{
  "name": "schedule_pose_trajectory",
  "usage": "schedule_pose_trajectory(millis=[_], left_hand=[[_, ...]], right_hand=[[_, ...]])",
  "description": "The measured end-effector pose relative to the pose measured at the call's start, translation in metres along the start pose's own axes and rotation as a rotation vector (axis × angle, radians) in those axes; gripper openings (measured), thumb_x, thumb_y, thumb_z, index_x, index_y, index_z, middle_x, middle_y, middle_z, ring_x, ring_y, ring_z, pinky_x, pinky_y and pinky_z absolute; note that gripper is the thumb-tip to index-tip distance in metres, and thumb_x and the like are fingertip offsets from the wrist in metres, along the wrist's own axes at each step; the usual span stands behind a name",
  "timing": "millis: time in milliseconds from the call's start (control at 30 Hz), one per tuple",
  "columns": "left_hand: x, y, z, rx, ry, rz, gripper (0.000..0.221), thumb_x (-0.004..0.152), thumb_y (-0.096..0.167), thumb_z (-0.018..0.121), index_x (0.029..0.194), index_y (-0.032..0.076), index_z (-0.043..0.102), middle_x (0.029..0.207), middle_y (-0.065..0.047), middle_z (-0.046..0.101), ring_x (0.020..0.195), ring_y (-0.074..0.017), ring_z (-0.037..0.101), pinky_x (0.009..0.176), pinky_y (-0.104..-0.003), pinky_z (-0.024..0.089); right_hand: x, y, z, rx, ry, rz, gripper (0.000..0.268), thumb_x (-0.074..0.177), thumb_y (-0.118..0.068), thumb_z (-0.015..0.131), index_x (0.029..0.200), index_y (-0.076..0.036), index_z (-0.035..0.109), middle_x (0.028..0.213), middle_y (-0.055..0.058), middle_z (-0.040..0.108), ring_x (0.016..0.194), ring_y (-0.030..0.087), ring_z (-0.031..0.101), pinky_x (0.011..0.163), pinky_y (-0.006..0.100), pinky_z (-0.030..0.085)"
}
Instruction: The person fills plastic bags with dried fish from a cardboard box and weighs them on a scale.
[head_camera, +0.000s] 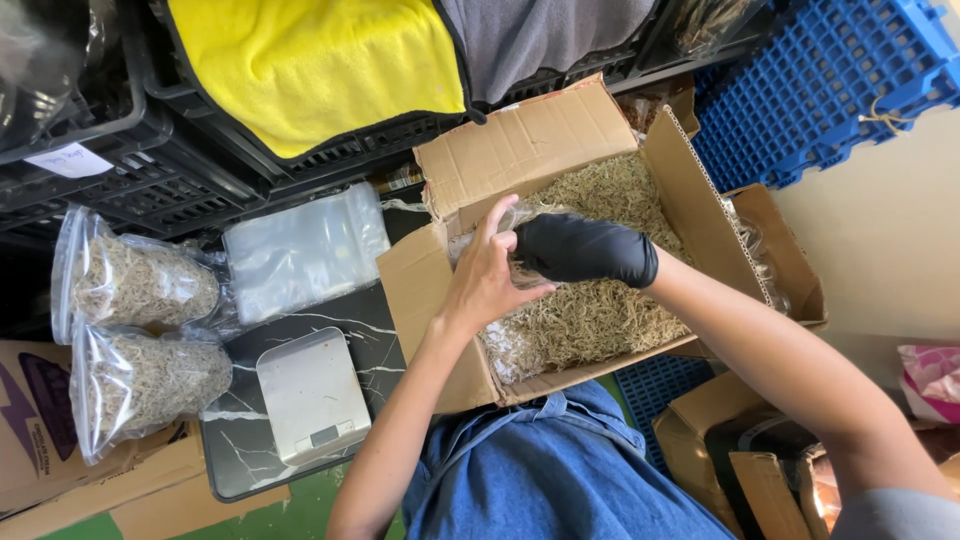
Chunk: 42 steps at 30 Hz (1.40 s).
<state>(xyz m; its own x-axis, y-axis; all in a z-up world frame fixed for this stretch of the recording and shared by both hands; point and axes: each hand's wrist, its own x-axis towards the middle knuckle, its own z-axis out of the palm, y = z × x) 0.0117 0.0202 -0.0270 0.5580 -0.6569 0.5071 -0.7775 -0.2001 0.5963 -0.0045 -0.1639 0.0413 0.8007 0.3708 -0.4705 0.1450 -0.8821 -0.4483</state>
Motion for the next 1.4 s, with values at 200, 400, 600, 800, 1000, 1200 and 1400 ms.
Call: schedule_pose_trajectory(millis=[200,400,600,800,1000,1200,1400], left_hand=[[-0.006,-0.008,-0.016,-0.13,-0.162,-0.063,0.067,0.071,0.038,0.091,0.102,0.012,0.038,0.151,-0.028,0.038,0.129,-0.0529,0.05,0.097,-0.059,0.055],[0.001,-0.01,-0.07,-0.24,-0.315,-0.039,0.058,0.064,0.013,0.081,0.111,0.015,0.048,0.157,-0.013,0.038,0.133,-0.0482,0.051,0.103,-0.054,0.049],[0.031,0.0,-0.107,-0.313,-0.409,-0.017,0.031,0.085,0.012,0.075,0.114,0.015,0.065,0.145,-0.021,0.054,0.126,-0.0471,0.058,0.105,-0.056,0.047],[0.035,-0.014,-0.089,-0.3,-0.394,0.044,0.016,0.087,0.023,0.079,0.098,0.018,0.069,0.129,-0.013,0.06,0.117,-0.0367,0.065,0.104,-0.049,0.05],[0.026,-0.018,-0.077,-0.368,-0.29,0.076,0.011,0.089,0.024,0.079,0.09,0.02,0.069,0.128,-0.006,0.062,0.117,-0.0288,0.066,0.103,-0.043,0.05],[-0.001,-0.023,-0.062,-0.385,-0.149,0.07,0.01,0.089,0.023,0.078,0.088,0.018,0.07,0.137,-0.006,0.061,0.121,-0.032,0.066,0.102,-0.043,0.052],[-0.005,-0.014,-0.061,-0.398,-0.062,0.036,0.01,0.091,0.02,0.077,0.087,0.017,0.069,0.126,-0.003,0.069,0.117,-0.0294,0.068,0.099,-0.04,0.054]], right_hand=[[-0.029,-0.032,-0.031,0.001,-0.037,0.036,0.025,0.095,-0.025,0.054,0.101,-0.01,0.073,0.105,0.018,0.075,0.101,0.042,0.072,0.082,0.05,0.059],[-0.093,-0.067,-0.072,0.244,0.319,-0.027,0.027,0.096,-0.012,0.061,0.12,-0.005,0.072,0.107,0.027,0.073,0.095,0.047,0.073,0.07,0.051,0.061],[-0.087,-0.044,-0.02,0.598,0.35,0.17,0.088,0.083,-0.027,0.081,0.158,-0.015,0.039,0.136,0.03,0.056,0.111,0.048,0.064,0.088,0.054,0.06],[-0.055,-0.016,0.043,0.131,0.723,-0.068,0.034,0.089,-0.016,0.074,0.123,-0.013,0.074,0.107,0.02,0.07,0.094,0.038,0.072,0.076,0.045,0.06],[-0.03,-0.057,-0.013,-0.034,0.077,0.088,0.026,0.09,-0.031,0.072,0.078,-0.008,0.069,0.071,0.01,0.071,0.075,0.031,0.075,0.065,0.039,0.057],[0.039,0.047,0.065,0.055,-0.029,-0.382,0.043,0.089,-0.039,0.068,0.108,-0.001,0.071,0.106,0.031,0.07,0.099,0.053,0.065,0.082,0.057,0.054],[0.037,0.067,0.073,-0.023,-0.01,-0.357,0.04,0.092,-0.041,0.064,0.114,-0.008,0.069,0.113,0.022,0.069,0.107,0.043,0.064,0.089,0.051,0.053]])
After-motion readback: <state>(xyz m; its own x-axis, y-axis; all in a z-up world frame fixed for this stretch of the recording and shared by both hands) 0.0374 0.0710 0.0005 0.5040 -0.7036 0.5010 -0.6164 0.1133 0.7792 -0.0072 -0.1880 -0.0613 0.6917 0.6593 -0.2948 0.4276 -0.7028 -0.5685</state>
